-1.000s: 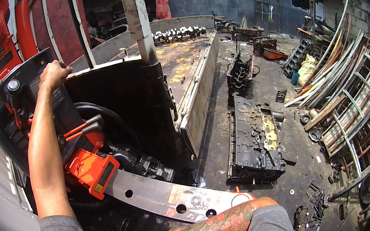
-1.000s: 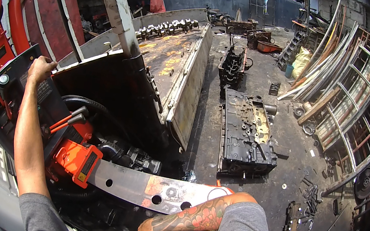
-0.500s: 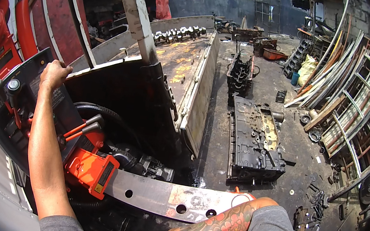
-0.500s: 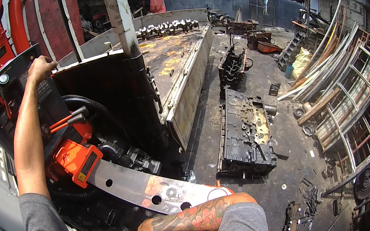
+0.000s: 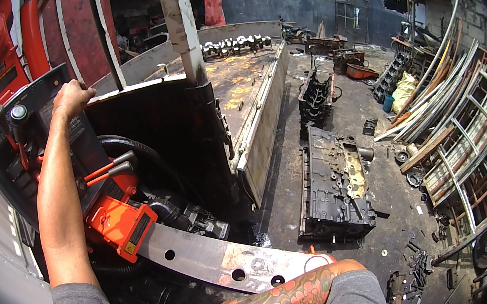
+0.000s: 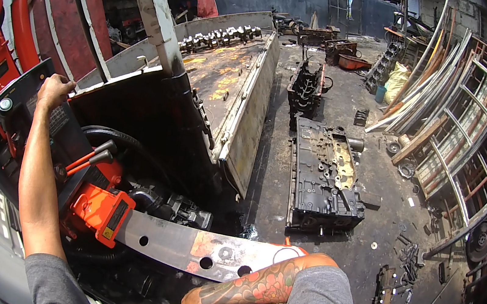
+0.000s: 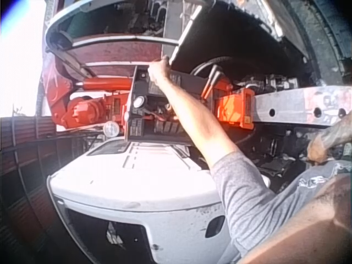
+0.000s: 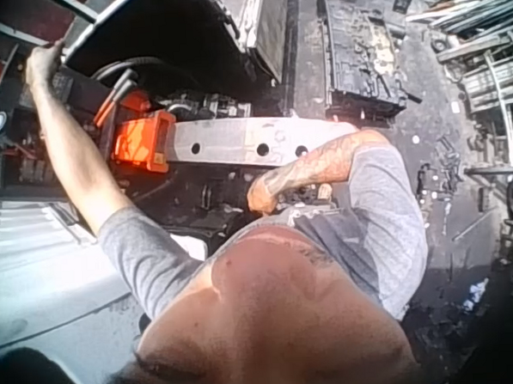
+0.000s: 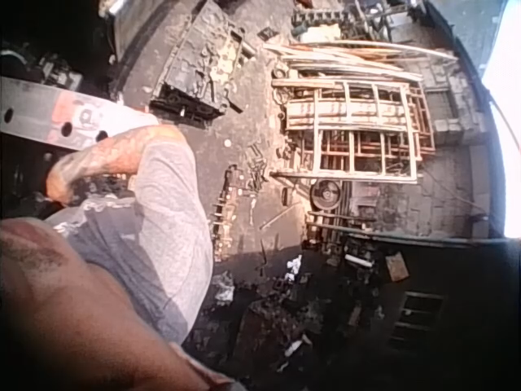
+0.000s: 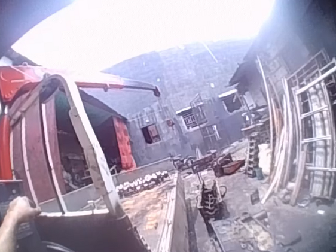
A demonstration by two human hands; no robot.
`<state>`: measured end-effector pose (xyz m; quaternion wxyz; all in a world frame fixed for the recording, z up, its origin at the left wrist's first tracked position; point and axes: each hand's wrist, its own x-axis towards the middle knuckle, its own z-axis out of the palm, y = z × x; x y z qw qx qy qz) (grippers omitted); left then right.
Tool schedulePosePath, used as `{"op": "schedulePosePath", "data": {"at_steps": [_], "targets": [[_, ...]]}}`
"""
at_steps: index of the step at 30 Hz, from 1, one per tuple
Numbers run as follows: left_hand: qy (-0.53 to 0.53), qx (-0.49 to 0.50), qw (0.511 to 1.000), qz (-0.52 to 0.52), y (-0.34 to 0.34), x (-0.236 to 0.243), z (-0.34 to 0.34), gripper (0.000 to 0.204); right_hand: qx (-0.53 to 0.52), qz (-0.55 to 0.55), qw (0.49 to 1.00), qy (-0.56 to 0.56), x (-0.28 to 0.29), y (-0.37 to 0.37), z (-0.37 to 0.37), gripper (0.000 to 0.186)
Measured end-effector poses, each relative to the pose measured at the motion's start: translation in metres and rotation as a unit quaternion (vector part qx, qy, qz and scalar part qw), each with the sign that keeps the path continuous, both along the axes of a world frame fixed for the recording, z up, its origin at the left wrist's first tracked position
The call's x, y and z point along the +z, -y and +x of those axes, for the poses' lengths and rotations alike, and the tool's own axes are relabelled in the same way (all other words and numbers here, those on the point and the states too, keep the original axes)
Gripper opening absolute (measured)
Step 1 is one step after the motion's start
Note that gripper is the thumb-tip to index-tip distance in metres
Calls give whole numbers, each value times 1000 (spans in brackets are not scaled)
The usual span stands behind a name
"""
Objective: Operating the hydraulic control levers of a truck-mounted crane to move and position the crane boom.
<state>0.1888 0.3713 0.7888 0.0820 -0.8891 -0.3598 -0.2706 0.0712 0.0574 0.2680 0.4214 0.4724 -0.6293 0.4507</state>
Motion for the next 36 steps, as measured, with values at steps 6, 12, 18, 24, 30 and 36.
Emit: {"op": "schedulePosePath", "data": {"at_steps": [6, 12, 18, 24, 30, 36], "targets": [[0, 0, 1000, -2, 0, 0, 0, 42, -7, 1, 1000, -3, 5, 0, -1, 31], [-1, 1, 1000, 1, 3, 0, -1, 42, -15, 3, 1000, -2, 8, -1, -1, 32], [-4, 3, 1000, -1, 3, 1, -1, 42, -24, 4, 1000, -1, -1, -2, -4, 33], [5, 5, 1000, -3, 6, 0, -2, 40, -34, 7, 999, 8, -18, -6, -10, 35], [6, 3, 1000, 0, 7, 0, -3, 40, -43, 8, 999, 16, -24, -12, -15, 36], [3, 9, 1000, 2, 7, -1, -2, 40, -47, 6, 999, 7, -20, -8, -10, 38]]}}
